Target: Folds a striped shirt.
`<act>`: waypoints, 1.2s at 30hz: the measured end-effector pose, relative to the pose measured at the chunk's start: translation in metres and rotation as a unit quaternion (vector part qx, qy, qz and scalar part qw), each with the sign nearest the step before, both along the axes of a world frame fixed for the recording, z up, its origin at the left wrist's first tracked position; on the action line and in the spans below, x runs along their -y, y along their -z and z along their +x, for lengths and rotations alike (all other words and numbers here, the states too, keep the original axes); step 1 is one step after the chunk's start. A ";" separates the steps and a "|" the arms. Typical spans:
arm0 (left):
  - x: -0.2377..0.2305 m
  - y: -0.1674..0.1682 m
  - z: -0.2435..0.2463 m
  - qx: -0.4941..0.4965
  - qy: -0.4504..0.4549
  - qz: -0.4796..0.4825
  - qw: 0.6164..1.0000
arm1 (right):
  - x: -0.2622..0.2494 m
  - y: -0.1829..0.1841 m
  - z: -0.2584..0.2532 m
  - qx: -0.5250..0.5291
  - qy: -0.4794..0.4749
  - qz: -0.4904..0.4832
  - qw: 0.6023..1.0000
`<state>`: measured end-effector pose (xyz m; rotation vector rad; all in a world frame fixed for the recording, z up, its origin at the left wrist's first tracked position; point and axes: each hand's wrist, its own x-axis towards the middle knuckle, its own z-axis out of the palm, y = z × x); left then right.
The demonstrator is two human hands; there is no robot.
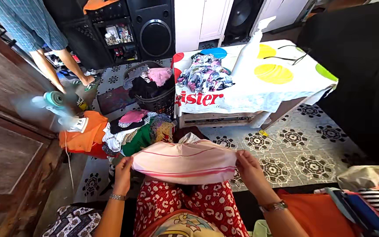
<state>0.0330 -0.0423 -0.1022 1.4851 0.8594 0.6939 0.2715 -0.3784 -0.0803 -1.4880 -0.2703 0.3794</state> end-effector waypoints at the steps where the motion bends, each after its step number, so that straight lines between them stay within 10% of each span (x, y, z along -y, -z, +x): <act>1: -0.002 -0.008 0.001 0.056 -0.019 -0.047 0.997 | -0.001 -0.009 0.000 -0.046 0.017 0.074 0.996; 9: -0.014 -0.119 0.004 0.200 -0.023 -0.130 0.971 | 0.013 -0.107 0.014 -0.006 -0.073 0.204 0.976; 14: -0.024 -0.186 -0.004 0.373 0.178 -0.042 0.910 | 0.009 -0.179 0.019 0.128 -0.165 0.263 0.942; 20: -0.005 -0.176 -0.010 0.263 0.171 -0.020 0.949 | 0.016 -0.165 0.017 0.143 -0.280 0.139 0.939; 29: -0.020 -0.191 -0.060 0.388 0.275 0.109 0.873 | 0.041 -0.194 -0.004 0.263 -0.372 0.213 0.864; 36: 0.005 -0.120 -0.012 0.154 0.089 -0.128 0.976 | -0.011 -0.110 -0.009 -0.140 -0.158 0.061 0.976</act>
